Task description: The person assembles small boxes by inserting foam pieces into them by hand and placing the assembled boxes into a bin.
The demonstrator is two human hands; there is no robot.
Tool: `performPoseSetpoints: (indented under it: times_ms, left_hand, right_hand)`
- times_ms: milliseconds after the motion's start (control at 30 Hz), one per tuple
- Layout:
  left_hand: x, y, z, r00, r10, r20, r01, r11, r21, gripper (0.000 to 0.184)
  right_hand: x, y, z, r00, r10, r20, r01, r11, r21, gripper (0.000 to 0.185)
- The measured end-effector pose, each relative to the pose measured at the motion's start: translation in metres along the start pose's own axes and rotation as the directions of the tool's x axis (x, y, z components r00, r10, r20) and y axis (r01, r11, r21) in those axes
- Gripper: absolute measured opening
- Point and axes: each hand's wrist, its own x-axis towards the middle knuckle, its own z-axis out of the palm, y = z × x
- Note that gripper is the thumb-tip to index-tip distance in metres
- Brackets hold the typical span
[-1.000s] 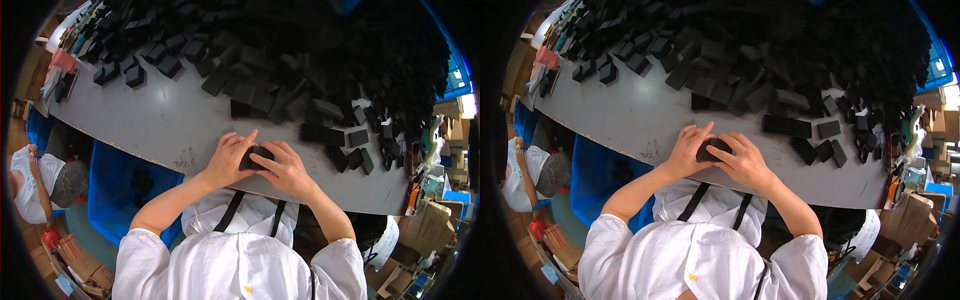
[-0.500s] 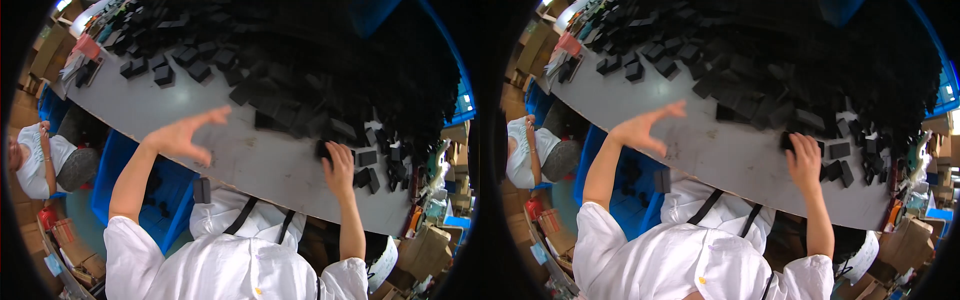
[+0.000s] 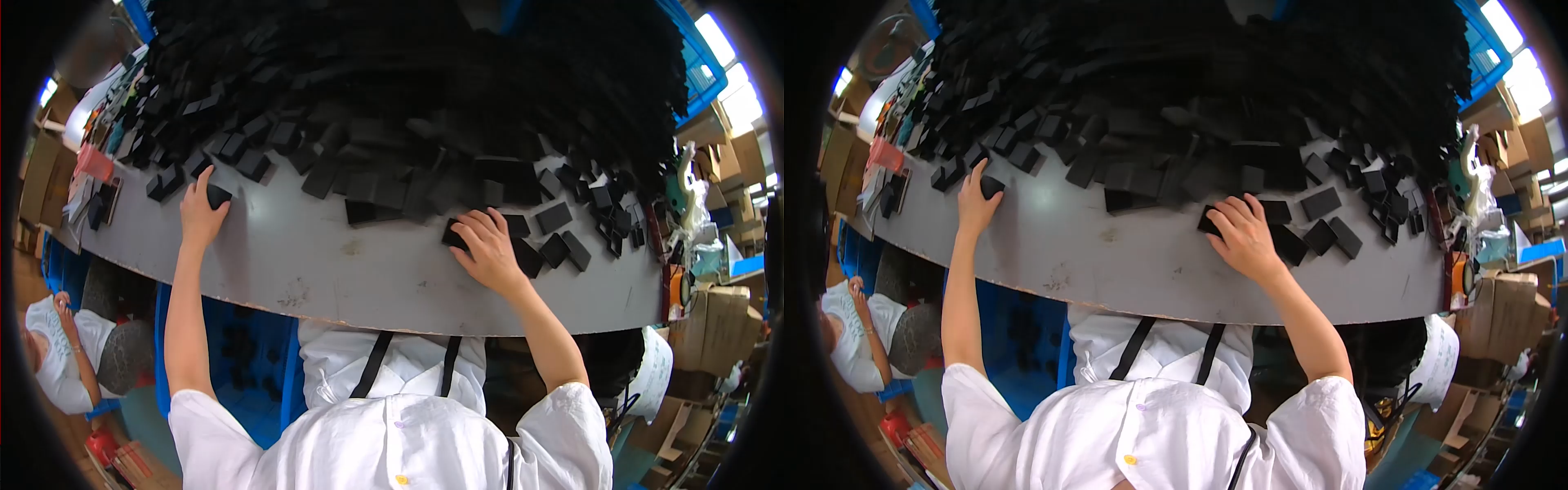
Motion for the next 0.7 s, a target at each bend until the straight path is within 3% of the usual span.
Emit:
performPoseSetpoints:
  times_ms: [33, 100, 167, 233, 300, 333, 367, 467, 500, 600, 633, 700]
  left_hand:
    - [-0.011, 0.030, -0.013, 1.000, -0.005, 0.024, 0.010, 0.985, -0.172, 0.054]
    - [-0.042, 0.073, -0.017, 0.988, 0.138, 0.073, -0.082, 0.854, -0.513, 0.038]
    - [-0.082, 0.128, -0.014, 0.943, 0.326, 0.066, -0.218, 0.755, -0.618, 0.031]
    - [-0.105, 0.154, 0.018, 0.824, 0.564, 0.048, -0.366, 0.595, -0.716, 0.035]
    - [-0.124, 0.174, 0.050, 0.805, 0.584, 0.102, -0.327, 0.580, -0.746, 0.052]
    - [-0.127, 0.190, 0.054, 0.796, 0.596, 0.101, -0.330, 0.569, -0.754, 0.052]
    - [-0.131, 0.207, 0.056, 0.786, 0.616, 0.044, -0.357, 0.512, -0.782, 0.063]
    - [-0.134, 0.229, 0.065, 0.734, 0.678, -0.019, -0.419, 0.431, -0.799, 0.082]
    - [-0.132, 0.229, 0.070, 0.702, 0.712, -0.032, -0.456, 0.415, -0.787, 0.090]
    - [-0.128, 0.224, 0.071, 0.651, 0.759, 0.006, -0.486, 0.423, -0.765, 0.083]
    - [-0.127, 0.226, 0.068, 0.601, 0.799, -0.003, -0.539, 0.402, -0.740, 0.080]
    - [-0.128, 0.226, 0.063, 0.642, 0.766, 0.015, -0.478, 0.416, -0.774, 0.073]
  right_hand:
    - [-0.001, -0.001, 0.005, 0.999, 0.003, -0.041, -0.003, 1.000, 0.006, 0.039]
    - [0.003, -0.016, 0.002, 0.975, 0.096, -0.200, -0.070, 0.989, 0.131, 0.040]
    - [0.004, -0.034, 0.003, 0.955, 0.188, -0.230, -0.090, 0.921, 0.379, 0.040]
    - [0.008, -0.054, 0.000, 0.971, 0.089, -0.223, 0.027, 0.881, 0.473, 0.040]
    - [0.005, -0.072, -0.004, 0.988, -0.035, -0.147, 0.106, 0.853, 0.511, 0.041]
    - [0.002, -0.077, -0.001, 0.985, -0.135, -0.108, 0.172, 0.842, 0.511, 0.043]
    - [-0.003, -0.079, 0.009, 0.970, -0.225, -0.094, 0.243, 0.851, 0.466, 0.043]
    - [-0.018, -0.082, 0.016, 0.971, -0.216, -0.108, 0.241, 0.866, 0.439, 0.046]
    - [-0.021, -0.079, -0.004, 0.982, -0.142, -0.127, 0.183, 0.886, 0.426, 0.046]
    - [-0.049, -0.036, -0.036, 0.955, 0.120, -0.270, -0.035, 0.954, 0.298, 0.045]
    - [-0.064, -0.007, -0.042, 0.943, 0.154, -0.294, -0.114, 0.982, 0.150, 0.046]
    - [-0.090, 0.023, -0.062, 0.881, 0.414, -0.231, -0.453, 0.878, -0.153, 0.041]
